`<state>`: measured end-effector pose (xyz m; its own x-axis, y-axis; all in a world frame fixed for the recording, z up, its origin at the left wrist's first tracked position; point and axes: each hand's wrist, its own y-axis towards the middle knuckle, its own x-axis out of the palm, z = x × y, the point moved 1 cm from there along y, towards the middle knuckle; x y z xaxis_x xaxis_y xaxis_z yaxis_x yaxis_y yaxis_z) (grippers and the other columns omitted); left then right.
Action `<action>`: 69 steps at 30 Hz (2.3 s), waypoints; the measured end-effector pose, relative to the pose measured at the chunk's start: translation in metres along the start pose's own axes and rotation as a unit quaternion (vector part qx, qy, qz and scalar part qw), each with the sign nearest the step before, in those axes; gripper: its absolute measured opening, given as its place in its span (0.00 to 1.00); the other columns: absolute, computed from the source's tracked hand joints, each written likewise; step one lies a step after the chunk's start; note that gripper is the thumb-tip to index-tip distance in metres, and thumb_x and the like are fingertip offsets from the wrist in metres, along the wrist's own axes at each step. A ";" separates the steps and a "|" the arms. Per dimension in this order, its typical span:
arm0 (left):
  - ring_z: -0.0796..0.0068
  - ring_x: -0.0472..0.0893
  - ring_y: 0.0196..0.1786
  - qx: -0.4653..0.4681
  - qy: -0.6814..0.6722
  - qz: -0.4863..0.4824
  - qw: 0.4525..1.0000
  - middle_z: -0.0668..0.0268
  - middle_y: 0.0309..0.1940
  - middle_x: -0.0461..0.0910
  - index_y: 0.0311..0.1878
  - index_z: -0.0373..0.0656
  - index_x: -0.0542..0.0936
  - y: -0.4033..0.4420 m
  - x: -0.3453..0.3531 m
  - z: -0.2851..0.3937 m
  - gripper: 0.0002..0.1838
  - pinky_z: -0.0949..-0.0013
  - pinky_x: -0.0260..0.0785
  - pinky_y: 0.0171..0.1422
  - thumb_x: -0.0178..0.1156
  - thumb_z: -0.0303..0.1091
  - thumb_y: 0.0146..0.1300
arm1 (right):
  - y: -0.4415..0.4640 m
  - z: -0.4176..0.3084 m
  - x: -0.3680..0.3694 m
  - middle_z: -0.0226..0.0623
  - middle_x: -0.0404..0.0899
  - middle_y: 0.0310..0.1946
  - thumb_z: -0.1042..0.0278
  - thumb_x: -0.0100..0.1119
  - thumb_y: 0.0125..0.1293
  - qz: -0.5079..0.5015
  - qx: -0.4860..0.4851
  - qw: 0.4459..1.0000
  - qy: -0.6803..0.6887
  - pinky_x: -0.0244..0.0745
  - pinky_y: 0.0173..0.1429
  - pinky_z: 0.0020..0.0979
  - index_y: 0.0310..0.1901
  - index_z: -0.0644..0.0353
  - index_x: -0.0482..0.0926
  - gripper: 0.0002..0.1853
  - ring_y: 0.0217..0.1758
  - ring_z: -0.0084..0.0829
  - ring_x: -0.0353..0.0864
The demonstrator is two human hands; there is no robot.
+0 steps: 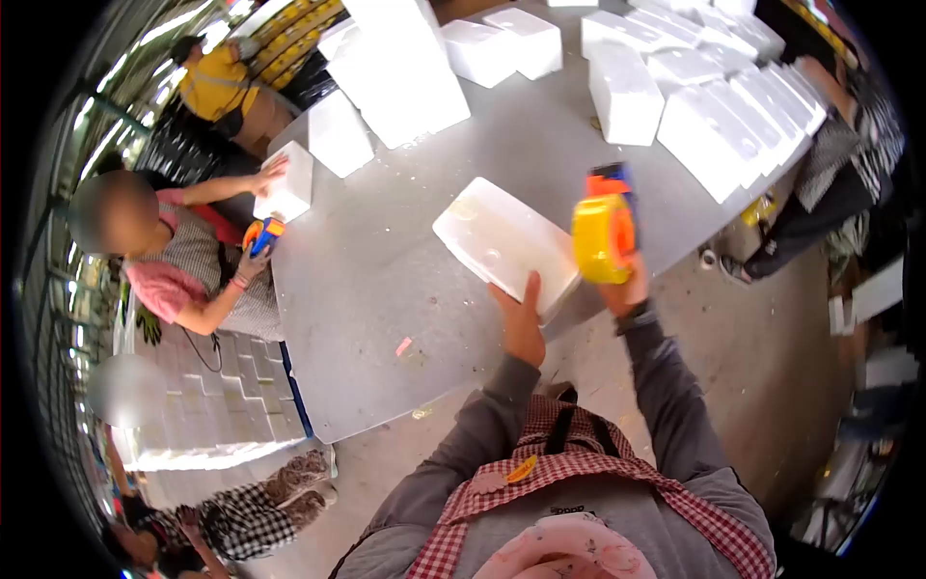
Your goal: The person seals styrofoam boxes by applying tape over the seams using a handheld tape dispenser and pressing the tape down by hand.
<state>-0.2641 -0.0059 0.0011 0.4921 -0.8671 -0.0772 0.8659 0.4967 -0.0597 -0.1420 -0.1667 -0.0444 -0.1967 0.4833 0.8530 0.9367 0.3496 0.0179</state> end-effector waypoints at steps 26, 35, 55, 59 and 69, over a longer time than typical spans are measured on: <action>0.59 0.53 0.71 0.037 -0.053 -0.206 0.976 0.54 0.68 0.56 0.70 0.36 0.49 0.317 0.177 0.024 0.47 0.62 0.44 0.72 0.63 0.48 0.57 | 0.345 -0.221 -0.027 0.36 0.77 0.44 0.64 0.48 0.59 0.095 -0.195 0.904 -0.369 0.69 0.54 0.31 0.43 0.67 0.76 0.17 0.48 0.29 0.75; 0.64 0.66 0.60 -0.201 -0.299 -0.242 0.901 0.59 0.57 0.65 0.66 0.46 0.52 0.337 0.242 0.052 0.37 0.61 0.63 0.58 0.60 0.39 0.57 | 0.344 -0.203 -0.016 0.36 0.75 0.51 0.62 0.49 0.61 0.041 0.034 0.964 -0.259 0.67 0.61 0.35 0.53 0.62 0.71 0.20 0.54 0.32 0.74; 0.78 0.71 0.49 -0.158 -0.407 -0.034 0.899 0.71 0.44 0.74 0.51 0.45 0.72 0.035 -0.001 0.162 0.25 0.68 0.60 0.52 0.42 0.58 0.67 | 0.064 -0.123 0.142 0.39 0.68 0.53 0.74 0.60 0.46 -0.229 0.024 0.868 -0.440 0.62 0.63 0.33 0.62 0.62 0.59 0.37 0.57 0.33 0.68; 0.81 0.72 0.46 -0.173 -0.394 -0.063 0.900 0.72 0.39 0.76 0.45 0.43 0.75 0.058 -0.003 0.183 0.24 0.72 0.60 0.54 0.46 0.56 0.66 | 0.050 -0.140 0.159 0.43 0.69 0.51 0.70 0.64 0.44 -0.352 -0.236 0.629 -0.652 0.61 0.64 0.37 0.59 0.63 0.61 0.37 0.54 0.39 0.71; 0.81 0.75 0.34 0.103 -0.024 -0.006 0.994 0.68 0.29 0.79 0.38 0.38 0.79 0.225 -0.115 0.081 0.07 0.75 0.69 0.42 0.52 0.24 0.61 | 0.019 -0.197 0.170 0.48 0.66 0.47 0.80 0.64 0.36 -0.233 -0.190 0.486 -0.820 0.73 0.46 0.37 0.53 0.56 0.72 0.34 0.44 0.46 0.73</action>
<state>-0.1182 0.2028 0.0769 0.4814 -0.8760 -0.0306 0.8691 0.4725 0.1461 -0.1003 -0.2363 0.2034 -0.0874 0.5221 -0.8484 0.6038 0.7052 0.3717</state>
